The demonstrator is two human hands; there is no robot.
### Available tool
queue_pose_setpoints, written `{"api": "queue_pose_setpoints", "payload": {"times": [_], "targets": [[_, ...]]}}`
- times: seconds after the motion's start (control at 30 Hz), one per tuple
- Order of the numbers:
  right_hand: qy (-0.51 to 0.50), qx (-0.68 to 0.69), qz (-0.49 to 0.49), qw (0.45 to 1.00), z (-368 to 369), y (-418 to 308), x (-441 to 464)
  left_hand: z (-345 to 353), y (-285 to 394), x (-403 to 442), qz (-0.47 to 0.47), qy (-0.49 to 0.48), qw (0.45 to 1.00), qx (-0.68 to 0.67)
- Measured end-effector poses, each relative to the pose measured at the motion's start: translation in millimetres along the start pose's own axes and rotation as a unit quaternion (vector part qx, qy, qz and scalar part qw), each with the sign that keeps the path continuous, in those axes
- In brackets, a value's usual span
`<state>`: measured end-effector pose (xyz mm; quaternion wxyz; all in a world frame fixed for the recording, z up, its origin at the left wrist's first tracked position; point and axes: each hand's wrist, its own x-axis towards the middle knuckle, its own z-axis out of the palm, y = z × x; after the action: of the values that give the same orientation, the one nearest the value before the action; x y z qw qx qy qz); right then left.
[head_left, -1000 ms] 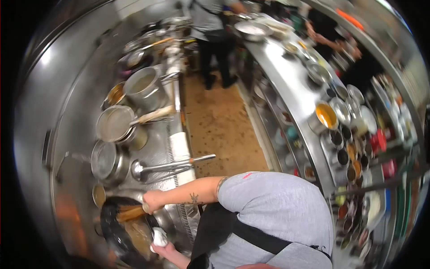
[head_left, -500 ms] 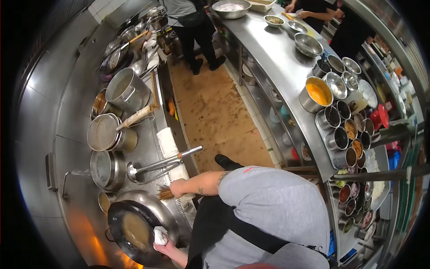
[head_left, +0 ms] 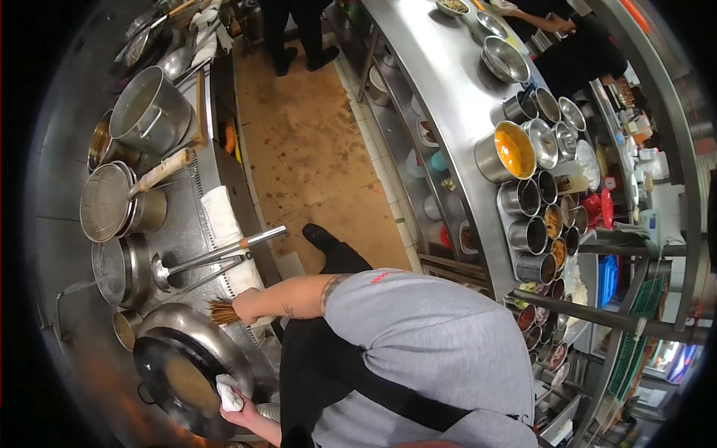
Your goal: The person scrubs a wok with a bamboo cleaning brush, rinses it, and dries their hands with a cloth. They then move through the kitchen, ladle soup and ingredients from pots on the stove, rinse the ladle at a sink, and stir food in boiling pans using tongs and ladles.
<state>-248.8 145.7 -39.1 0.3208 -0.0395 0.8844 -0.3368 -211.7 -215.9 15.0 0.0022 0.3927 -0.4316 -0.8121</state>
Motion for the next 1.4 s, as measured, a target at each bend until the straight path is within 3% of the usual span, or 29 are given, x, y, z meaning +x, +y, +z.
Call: {"api": "queue_pose_setpoints", "payload": {"times": [0.67,0.87,1.0,1.07,1.4], "targets": [[-0.036,-0.002,-0.014,0.999,-7,3,1,-1,-1,-1,-0.007,0.061,0.997,-0.040],[0.082,0.122,-0.050,0.988,-1,-2,-5,11,-2,-19,-0.016,0.051,0.998,-0.029],[0.037,-0.020,-0.022,0.999,1,5,12,15,-1,-16,-0.007,0.097,0.995,-0.028],[-0.002,-0.074,-0.028,0.997,4,-3,22,-17,0,13,0.026,0.059,0.998,0.027],[0.012,-0.032,-0.005,0.999,-3,0,9,-4,-11,-8,0.029,0.047,0.995,0.085]]}}
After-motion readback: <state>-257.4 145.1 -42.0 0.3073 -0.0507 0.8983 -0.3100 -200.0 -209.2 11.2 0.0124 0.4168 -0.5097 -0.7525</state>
